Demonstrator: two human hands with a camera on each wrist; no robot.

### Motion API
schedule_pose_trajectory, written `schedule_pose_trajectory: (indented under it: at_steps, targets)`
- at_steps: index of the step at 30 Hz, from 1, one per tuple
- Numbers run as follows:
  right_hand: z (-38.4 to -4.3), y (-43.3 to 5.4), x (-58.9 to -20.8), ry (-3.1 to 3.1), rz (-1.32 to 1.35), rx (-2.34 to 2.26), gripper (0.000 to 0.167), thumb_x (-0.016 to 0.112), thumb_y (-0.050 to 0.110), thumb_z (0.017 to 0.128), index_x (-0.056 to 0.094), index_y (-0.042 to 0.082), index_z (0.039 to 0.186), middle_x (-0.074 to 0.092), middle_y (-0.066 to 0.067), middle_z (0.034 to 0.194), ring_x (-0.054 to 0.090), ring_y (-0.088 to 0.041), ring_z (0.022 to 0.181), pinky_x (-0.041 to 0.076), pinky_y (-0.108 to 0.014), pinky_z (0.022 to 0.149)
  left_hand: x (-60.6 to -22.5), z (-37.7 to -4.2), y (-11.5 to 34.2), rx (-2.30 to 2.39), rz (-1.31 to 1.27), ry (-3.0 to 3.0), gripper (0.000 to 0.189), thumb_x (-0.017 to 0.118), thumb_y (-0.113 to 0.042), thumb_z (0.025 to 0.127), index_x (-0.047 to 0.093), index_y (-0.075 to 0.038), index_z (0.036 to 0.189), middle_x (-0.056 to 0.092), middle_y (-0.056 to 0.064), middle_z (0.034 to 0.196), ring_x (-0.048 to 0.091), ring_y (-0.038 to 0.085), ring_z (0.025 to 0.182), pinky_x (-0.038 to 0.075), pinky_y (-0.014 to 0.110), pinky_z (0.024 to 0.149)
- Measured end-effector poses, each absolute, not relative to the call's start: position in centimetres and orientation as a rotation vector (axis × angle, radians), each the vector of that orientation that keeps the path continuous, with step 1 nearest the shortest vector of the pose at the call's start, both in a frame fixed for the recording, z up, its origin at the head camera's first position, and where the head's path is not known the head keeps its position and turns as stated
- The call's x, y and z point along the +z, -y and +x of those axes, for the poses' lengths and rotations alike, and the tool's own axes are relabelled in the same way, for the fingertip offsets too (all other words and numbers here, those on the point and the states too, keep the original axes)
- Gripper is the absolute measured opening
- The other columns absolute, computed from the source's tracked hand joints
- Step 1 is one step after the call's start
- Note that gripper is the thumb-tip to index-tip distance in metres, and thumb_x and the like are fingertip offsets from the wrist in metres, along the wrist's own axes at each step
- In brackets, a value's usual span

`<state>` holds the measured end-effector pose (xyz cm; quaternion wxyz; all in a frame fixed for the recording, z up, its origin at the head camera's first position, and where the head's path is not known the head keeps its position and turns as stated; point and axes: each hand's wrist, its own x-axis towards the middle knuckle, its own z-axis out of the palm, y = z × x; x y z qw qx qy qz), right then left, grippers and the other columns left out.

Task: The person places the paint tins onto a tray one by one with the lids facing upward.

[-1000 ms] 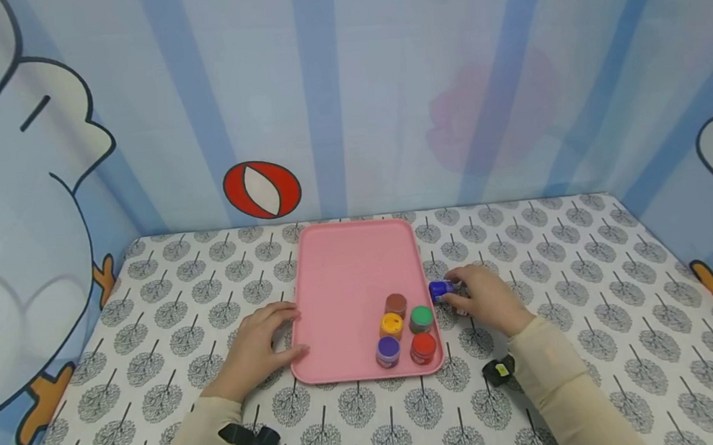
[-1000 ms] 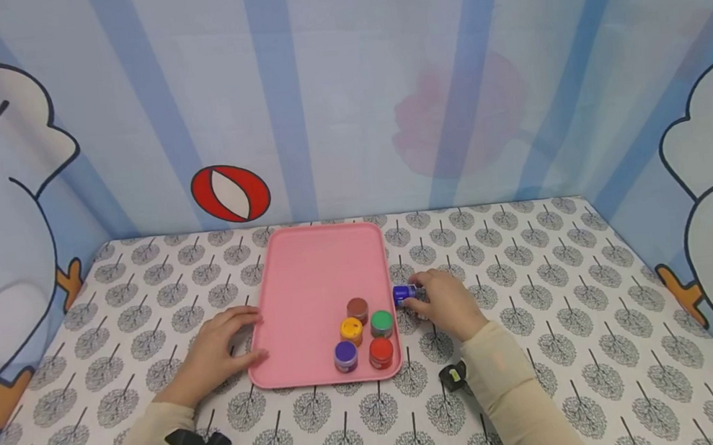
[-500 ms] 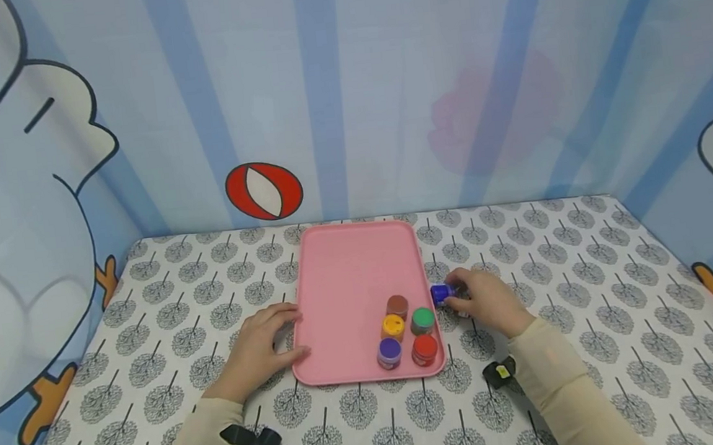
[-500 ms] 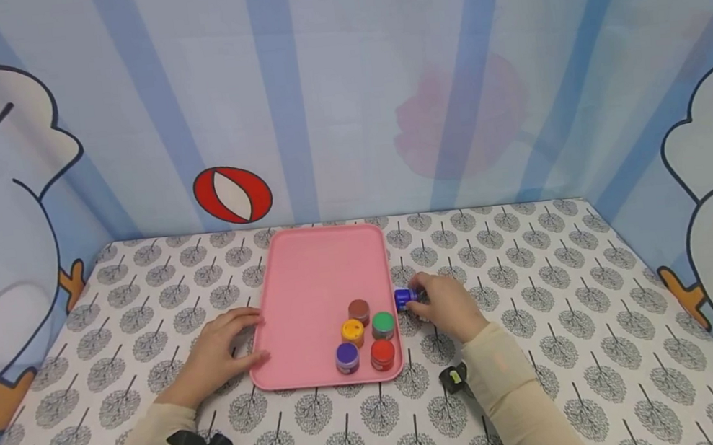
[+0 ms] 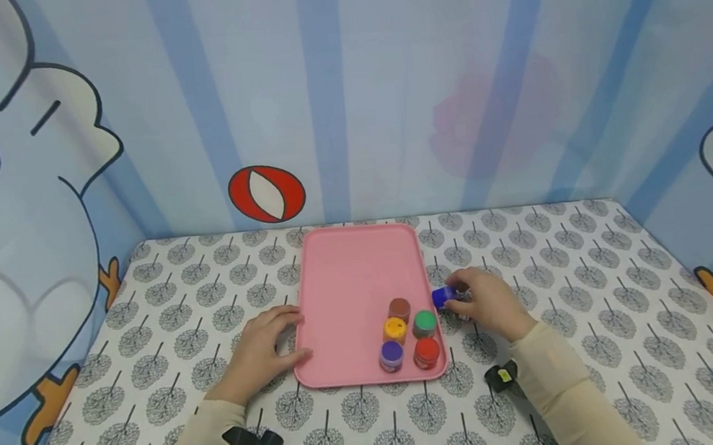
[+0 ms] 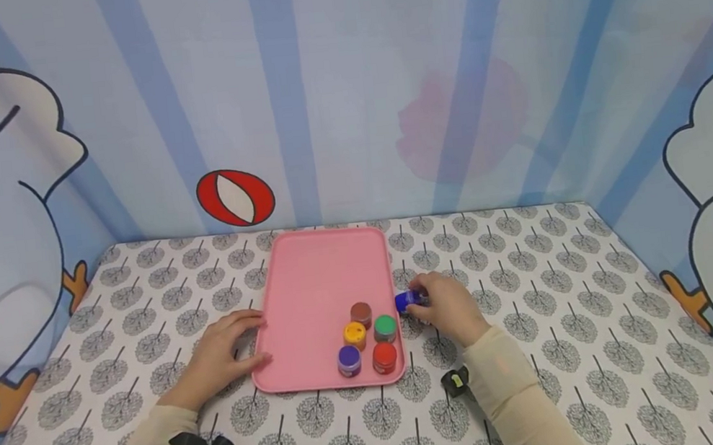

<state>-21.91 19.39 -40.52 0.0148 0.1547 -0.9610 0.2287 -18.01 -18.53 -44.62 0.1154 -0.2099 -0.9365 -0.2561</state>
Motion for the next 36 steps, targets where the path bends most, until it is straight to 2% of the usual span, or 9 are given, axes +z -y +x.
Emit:
schedule_pose_trajectory:
  at_steps: [9,25,32,36]
  targets:
    - [-21.3,-19.2,-40.5,2.942,0.489,0.681,0.038,0.074,0.023,0.082,0.064,0.004,0.114,0.064,-0.011,0.103,0.065,-0.025,0.091,0.056,-0.043,0.08,-44.7,-17.8,18.4,-0.748,-0.615,2.755,0.057,0.079,-0.037,0.074,0.064,-0.007,0.12,0.059,0.009,0.133,0.053,0.031,0.125,0.041,0.051,0.105]
    - [-21.0,-18.4,-39.0,2.88,0.575,0.605,0.037,0.074,0.019,0.082,0.064,0.002,0.114,0.061,-0.011,0.104,0.065,-0.025,0.088,0.059,-0.038,0.075,-44.6,-18.0,18.5,-0.745,-0.622,2.76,0.058,0.079,-0.038,0.075,0.063,-0.007,0.121,0.058,0.009,0.134,0.052,0.031,0.126,0.041,0.051,0.105]
    - [-21.4,-17.9,-38.1,2.9,0.613,0.586,0.041,0.073,0.019,0.084,0.063,0.002,0.119,0.06,-0.013,0.111,0.065,-0.026,0.093,0.058,-0.04,0.081,-44.4,-18.0,18.5,-0.746,-0.616,2.765,0.058,0.079,-0.038,0.075,0.063,-0.007,0.121,0.058,0.008,0.134,0.052,0.031,0.126,0.041,0.05,0.105]
    - [-21.6,-17.5,-37.8,2.915,0.64,0.567,0.041,0.073,0.022,0.084,0.063,0.002,0.119,0.061,-0.012,0.108,0.065,-0.026,0.093,0.058,-0.039,0.08,-44.5,-18.0,18.5,-0.75,-0.615,2.761,0.057,0.079,-0.038,0.075,0.063,-0.007,0.12,0.058,0.008,0.134,0.052,0.031,0.125,0.041,0.051,0.104]
